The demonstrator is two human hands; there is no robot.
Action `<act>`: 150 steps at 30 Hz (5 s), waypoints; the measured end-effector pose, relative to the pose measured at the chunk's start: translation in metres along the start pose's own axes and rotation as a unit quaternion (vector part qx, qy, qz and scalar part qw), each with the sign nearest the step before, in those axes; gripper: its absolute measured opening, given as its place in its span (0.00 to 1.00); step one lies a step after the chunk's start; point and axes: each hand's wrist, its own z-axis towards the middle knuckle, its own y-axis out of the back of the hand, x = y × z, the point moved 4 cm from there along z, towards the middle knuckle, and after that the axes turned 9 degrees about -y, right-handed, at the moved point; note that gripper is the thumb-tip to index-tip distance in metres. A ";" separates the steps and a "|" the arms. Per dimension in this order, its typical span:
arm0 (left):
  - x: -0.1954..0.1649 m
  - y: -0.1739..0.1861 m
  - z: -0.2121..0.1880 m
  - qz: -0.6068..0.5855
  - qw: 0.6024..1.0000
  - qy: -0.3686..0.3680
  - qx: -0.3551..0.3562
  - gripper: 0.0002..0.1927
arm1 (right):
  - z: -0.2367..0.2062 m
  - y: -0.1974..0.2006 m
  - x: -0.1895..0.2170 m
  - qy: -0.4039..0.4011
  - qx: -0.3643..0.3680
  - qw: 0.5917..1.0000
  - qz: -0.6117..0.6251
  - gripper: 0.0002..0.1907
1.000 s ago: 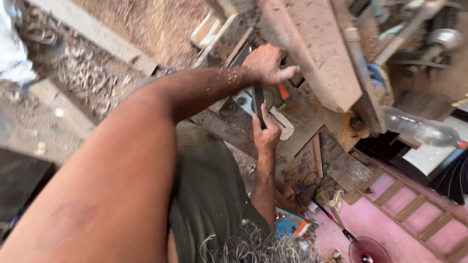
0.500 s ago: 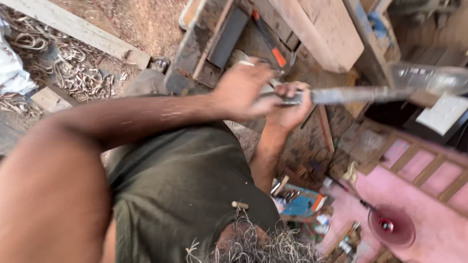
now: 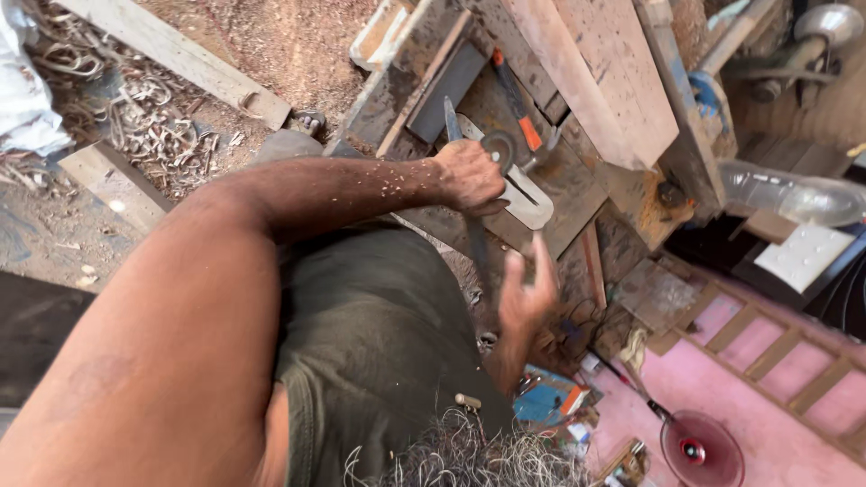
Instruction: The person sharpens a metal tool on a rotating grinding wheel, repeatedly adjusting the tool's angle and position. The person briefly picks up a small wooden piece from a pile of similar pieces and then resumes sharpening the tool.
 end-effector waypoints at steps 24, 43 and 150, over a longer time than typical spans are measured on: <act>0.056 0.014 -0.014 -0.225 0.943 0.114 -0.215 0.17 | 0.020 -0.039 0.048 -0.225 0.263 0.931 -0.116 0.32; 0.051 0.002 -0.014 -0.226 0.940 0.198 -0.161 0.30 | 0.029 -0.031 0.071 -0.070 0.266 0.956 -0.105 0.27; 0.101 0.007 0.039 -0.106 0.986 0.126 -0.032 0.40 | 0.077 -0.057 0.011 -0.351 0.350 0.835 0.239 0.24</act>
